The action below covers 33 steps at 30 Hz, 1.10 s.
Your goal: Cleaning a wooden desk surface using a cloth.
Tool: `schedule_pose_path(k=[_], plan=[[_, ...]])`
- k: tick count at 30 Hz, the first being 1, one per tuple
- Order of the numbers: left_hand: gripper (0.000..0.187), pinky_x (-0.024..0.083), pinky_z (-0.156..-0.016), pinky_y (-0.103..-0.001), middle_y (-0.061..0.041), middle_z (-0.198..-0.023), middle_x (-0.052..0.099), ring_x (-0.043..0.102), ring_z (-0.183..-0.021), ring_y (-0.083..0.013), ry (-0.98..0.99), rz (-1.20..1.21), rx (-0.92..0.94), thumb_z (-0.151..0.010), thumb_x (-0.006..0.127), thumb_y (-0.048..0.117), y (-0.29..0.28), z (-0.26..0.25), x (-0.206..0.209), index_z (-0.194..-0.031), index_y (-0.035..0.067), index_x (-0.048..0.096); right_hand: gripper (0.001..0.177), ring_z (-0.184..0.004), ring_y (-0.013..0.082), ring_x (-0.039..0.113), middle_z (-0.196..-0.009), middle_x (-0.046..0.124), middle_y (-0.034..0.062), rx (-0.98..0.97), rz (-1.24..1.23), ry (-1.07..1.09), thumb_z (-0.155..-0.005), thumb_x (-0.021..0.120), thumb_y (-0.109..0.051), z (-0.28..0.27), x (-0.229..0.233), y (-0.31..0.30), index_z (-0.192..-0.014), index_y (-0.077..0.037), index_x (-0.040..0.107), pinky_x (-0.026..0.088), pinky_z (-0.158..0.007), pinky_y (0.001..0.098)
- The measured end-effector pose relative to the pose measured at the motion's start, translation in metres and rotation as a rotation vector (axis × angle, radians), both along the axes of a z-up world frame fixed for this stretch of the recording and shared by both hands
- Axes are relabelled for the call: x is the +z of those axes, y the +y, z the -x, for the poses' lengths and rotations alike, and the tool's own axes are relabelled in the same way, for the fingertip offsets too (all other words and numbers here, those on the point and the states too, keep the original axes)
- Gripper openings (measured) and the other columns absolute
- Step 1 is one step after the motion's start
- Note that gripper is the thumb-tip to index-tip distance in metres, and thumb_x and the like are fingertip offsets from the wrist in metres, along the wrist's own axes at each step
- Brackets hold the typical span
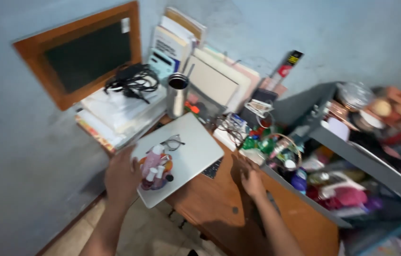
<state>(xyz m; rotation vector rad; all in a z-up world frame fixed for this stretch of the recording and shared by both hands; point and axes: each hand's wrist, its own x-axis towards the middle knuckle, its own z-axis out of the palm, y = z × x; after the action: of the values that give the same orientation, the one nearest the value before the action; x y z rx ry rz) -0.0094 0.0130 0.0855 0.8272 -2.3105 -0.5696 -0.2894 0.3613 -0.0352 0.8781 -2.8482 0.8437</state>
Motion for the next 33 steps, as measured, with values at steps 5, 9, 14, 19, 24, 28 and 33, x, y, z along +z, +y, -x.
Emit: schedule_pose_path(k=[5, 9, 14, 19, 24, 28, 33], plan=[[0.033, 0.053, -0.092, -0.047, -0.011, -0.117, 0.071, 0.065, -0.110, -0.0333, 0.083, -0.099, -0.349, -0.091, 0.062, 0.012, 0.058, 0.038, 0.017, -0.123, 0.014, 0.067, 0.042, -0.133, 0.0398, 0.055, -0.143, 0.058, 0.0205, -0.104, 0.176, -0.003, -0.090, 0.065, -0.004, -0.024, -0.017, 0.052, -0.132, -0.006, 0.063, 0.045, -0.112, 0.0420], [0.035, 0.054, -0.099, -0.043, -0.005, -0.125, 0.070, 0.064, -0.115, -0.0306, 0.046, -0.218, -0.697, -0.089, 0.061, 0.006, 0.119, 0.075, -0.028, -0.122, 0.015, 0.069, 0.042, -0.134, 0.0392, 0.055, -0.145, 0.056, 0.0200, -0.261, 0.206, 0.028, -0.091, 0.062, -0.003, -0.065, -0.001, 0.080, -0.132, -0.007, 0.064, 0.044, -0.112, 0.0418], [0.041, 0.042, -0.107, -0.050, -0.010, -0.137, 0.061, 0.057, -0.125, -0.0321, -0.209, -0.202, -1.013, -0.088, 0.060, 0.004, 0.184, 0.096, -0.080, -0.127, 0.013, 0.066, 0.052, -0.139, 0.0437, 0.047, -0.152, 0.053, 0.0161, -0.541, -0.103, 0.084, -0.090, 0.067, -0.025, -0.113, 0.009, 0.096, -0.140, -0.014, 0.062, 0.036, -0.113, 0.0535], [0.053, 0.042, -0.111, -0.049, -0.017, -0.149, 0.050, 0.045, -0.141, -0.0360, -0.163, -0.073, -1.165, -0.086, 0.062, 0.002, 0.206, 0.096, -0.135, -0.139, 0.009, 0.057, 0.059, -0.139, 0.0402, 0.045, -0.151, 0.053, 0.0158, -0.545, -0.206, 0.153, -0.088, 0.066, -0.040, -0.144, -0.030, 0.093, -0.143, -0.019, 0.057, 0.029, -0.112, 0.0599], [0.077, 0.028, -0.119, -0.050, -0.013, -0.165, 0.028, 0.025, -0.152, -0.0328, -0.189, -0.079, -1.137, -0.084, 0.059, -0.003, 0.199, 0.067, -0.154, -0.156, 0.008, 0.033, 0.056, -0.139, 0.0382, 0.050, -0.146, 0.060, 0.0140, -0.444, -0.062, 0.151, -0.090, 0.065, -0.034, -0.177, -0.017, 0.045, -0.142, -0.015, 0.057, 0.034, -0.116, 0.0531], [0.079, 0.023, -0.121, -0.048, -0.012, -0.167, 0.025, 0.021, -0.154, -0.0309, -0.280, -0.035, -1.087, -0.083, 0.055, -0.005, 0.176, 0.051, -0.143, -0.157, 0.013, 0.032, 0.057, -0.135, 0.0415, 0.049, -0.142, 0.059, 0.0174, -0.410, -0.102, 0.137, -0.089, 0.067, -0.030, -0.205, 0.001, 0.009, -0.141, -0.009, 0.056, 0.029, -0.117, 0.0580], [0.065, 0.024, -0.121, -0.048, -0.011, -0.165, 0.031, 0.027, -0.153, -0.0301, -0.143, -0.080, -1.112, -0.095, 0.050, 0.013, 0.152, 0.023, -0.147, -0.157, 0.009, 0.033, 0.065, -0.140, 0.0432, 0.042, -0.143, 0.052, 0.0265, 0.003, 0.007, -0.033, -0.084, 0.071, -0.024, -0.225, -0.005, -0.008, -0.142, -0.002, 0.052, 0.018, -0.119, 0.0592]])
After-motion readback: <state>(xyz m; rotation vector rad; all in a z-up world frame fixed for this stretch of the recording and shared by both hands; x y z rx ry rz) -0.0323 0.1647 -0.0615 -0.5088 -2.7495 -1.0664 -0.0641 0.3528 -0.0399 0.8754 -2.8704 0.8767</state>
